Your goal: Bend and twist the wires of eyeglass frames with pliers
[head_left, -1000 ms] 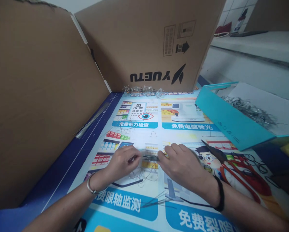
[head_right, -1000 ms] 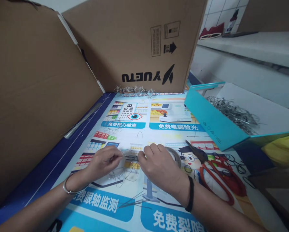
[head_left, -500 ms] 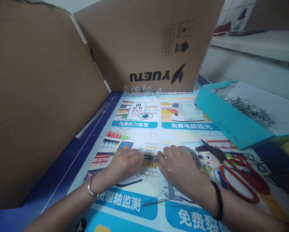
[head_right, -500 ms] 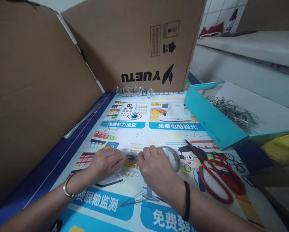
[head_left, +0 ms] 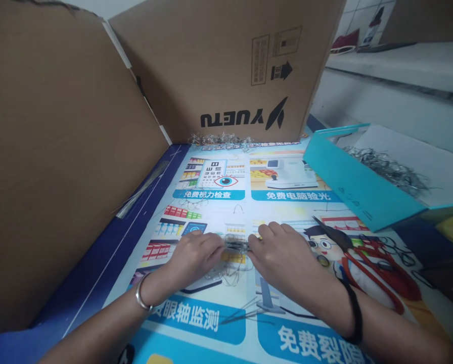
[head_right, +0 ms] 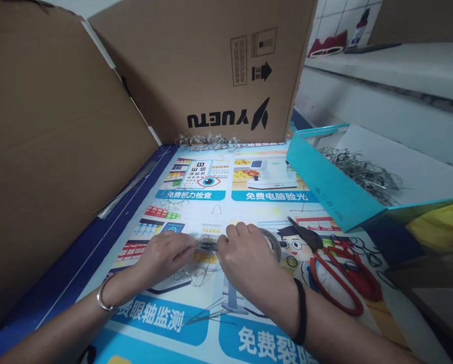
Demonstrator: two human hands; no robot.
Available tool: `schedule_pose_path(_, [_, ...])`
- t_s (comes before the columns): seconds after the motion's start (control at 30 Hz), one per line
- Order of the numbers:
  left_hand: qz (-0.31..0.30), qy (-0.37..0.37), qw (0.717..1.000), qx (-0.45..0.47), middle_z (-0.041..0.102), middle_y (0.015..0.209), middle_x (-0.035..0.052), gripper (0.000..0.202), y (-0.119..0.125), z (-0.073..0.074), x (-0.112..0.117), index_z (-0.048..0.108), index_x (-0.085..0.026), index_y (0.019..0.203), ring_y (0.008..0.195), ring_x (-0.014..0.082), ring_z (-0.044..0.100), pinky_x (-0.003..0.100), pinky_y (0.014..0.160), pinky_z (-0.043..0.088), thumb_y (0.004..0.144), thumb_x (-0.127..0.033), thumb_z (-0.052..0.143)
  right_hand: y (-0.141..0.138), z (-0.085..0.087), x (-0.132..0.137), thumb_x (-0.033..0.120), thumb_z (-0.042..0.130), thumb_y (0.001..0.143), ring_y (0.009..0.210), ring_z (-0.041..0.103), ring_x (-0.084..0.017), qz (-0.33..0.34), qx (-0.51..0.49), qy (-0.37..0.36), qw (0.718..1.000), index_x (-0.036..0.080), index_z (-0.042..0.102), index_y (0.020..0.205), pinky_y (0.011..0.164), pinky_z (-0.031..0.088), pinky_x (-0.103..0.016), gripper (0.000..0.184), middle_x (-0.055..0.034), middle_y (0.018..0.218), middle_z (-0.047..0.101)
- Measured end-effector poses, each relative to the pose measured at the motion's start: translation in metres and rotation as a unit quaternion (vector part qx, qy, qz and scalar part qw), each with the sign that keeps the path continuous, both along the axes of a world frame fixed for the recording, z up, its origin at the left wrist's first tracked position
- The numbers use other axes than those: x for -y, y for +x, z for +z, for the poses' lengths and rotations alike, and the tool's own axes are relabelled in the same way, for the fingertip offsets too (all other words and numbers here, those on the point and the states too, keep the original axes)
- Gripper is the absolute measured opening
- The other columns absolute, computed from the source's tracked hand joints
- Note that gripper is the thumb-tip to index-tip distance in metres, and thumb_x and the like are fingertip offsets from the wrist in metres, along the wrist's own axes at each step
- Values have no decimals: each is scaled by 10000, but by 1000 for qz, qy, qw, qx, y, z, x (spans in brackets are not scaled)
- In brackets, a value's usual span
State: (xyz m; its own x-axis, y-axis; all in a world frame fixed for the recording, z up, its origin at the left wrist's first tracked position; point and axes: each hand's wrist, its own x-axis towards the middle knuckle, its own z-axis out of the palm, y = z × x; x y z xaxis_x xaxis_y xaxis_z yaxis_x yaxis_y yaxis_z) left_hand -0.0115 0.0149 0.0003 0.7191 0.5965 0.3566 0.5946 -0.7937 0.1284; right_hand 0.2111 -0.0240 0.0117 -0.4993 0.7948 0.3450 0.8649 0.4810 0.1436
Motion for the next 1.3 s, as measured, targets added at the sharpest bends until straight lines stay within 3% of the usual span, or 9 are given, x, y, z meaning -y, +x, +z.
schedule_pose_path(0.3, [3,16,1000,-7,652,681,-19,133,0,-1,-1,584,-188,794,591,132,568,270,596,381,867,-165,475,-11,9,3,98,563,735,671,455,-196,-4,42,-6,999,163,560,737,582,214,-327,65,-72,698,545])
schedule_pose_path(0.57, [12,15,1000,21,676,695,-6,128,0,-6,-3,609,-182,828,582,141,586,263,584,400,867,-183,487,-12,12,5,92,544,736,646,475,-212,14,57,9,998,160,561,754,564,230,-327,72,-70,704,547])
schedule_pose_path(0.97, [28,-91,993,63,654,677,-9,101,7,-2,-3,598,-169,769,614,117,606,211,575,425,811,-124,517,-12,7,7,108,545,743,672,472,-220,27,57,5,998,162,560,779,591,261,-340,67,-68,733,545])
schedule_pose_path(1.3, [41,-112,990,76,634,653,-8,111,8,5,-2,592,-162,756,571,97,564,193,535,406,803,-122,500,-12,4,9,114,532,748,676,441,-204,27,54,28,998,159,555,793,607,235,-337,68,-69,732,536])
